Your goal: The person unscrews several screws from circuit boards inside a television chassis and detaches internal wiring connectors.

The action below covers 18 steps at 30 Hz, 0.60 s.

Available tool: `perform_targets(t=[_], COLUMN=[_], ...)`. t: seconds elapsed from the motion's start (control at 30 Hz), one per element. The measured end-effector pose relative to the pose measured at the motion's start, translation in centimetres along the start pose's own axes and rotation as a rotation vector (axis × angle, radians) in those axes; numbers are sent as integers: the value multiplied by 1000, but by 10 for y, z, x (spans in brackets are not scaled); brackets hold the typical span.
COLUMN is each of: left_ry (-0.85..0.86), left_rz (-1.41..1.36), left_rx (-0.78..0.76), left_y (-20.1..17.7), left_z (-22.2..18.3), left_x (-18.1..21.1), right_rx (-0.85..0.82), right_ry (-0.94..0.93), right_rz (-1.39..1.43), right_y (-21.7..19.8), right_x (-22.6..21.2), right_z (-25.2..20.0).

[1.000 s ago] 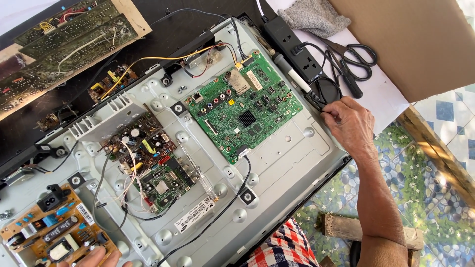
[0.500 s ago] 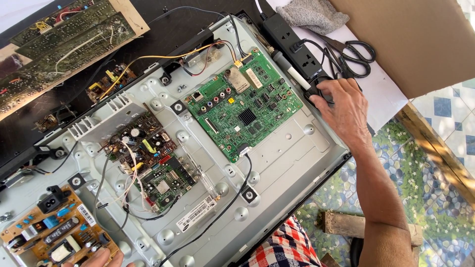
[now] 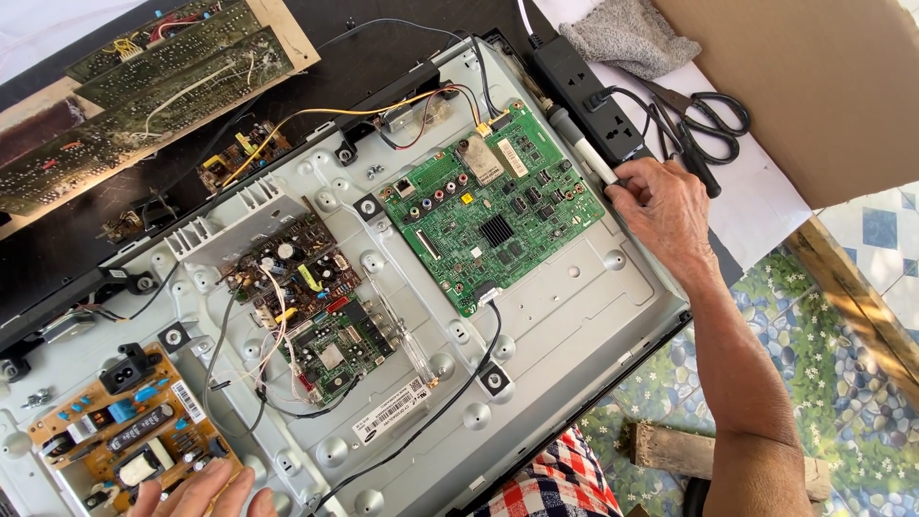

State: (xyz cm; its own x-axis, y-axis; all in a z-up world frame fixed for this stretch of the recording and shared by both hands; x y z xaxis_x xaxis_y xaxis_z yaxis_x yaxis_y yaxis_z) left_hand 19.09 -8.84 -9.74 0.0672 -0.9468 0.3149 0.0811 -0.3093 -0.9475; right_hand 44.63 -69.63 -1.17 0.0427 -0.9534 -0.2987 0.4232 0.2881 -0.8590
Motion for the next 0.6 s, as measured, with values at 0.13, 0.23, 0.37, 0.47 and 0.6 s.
perform_targets(t=[0.13,0.23,0.37,0.47,0.6], left_ry=[83,156,166,102,147], left_rz=[74,33,35,39,-38], left_rx=[251,448,427,384,466], left_y=[-34,-53,-68,-80,-99], left_z=[16,17,22,25,26], left_x=[43,61,76,91,112], right_rx=[-28,-54,-116,-166,-262], right_ry=[22,61,24,-28,-56], right_rz=[128,114,117,98,78], right_y=[-4,0,6,9,14], right_x=[-10,-5,-7,-6,2], right_z=[3,3,4,2,0])
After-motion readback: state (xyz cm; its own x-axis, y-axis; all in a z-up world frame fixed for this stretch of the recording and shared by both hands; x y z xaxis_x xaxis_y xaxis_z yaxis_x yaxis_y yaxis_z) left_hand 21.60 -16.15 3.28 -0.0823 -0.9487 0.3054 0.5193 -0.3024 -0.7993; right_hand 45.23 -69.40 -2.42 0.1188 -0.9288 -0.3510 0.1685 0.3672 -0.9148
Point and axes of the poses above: each hand's wrist, its own z-axis towards the middle knuckle, its own y-axis out of the palm, x = y × z, the point moved 10 cm from there along z, towards the middle knuckle, and after that the axes turned 12 degrees about x, right-handed, at the moved point
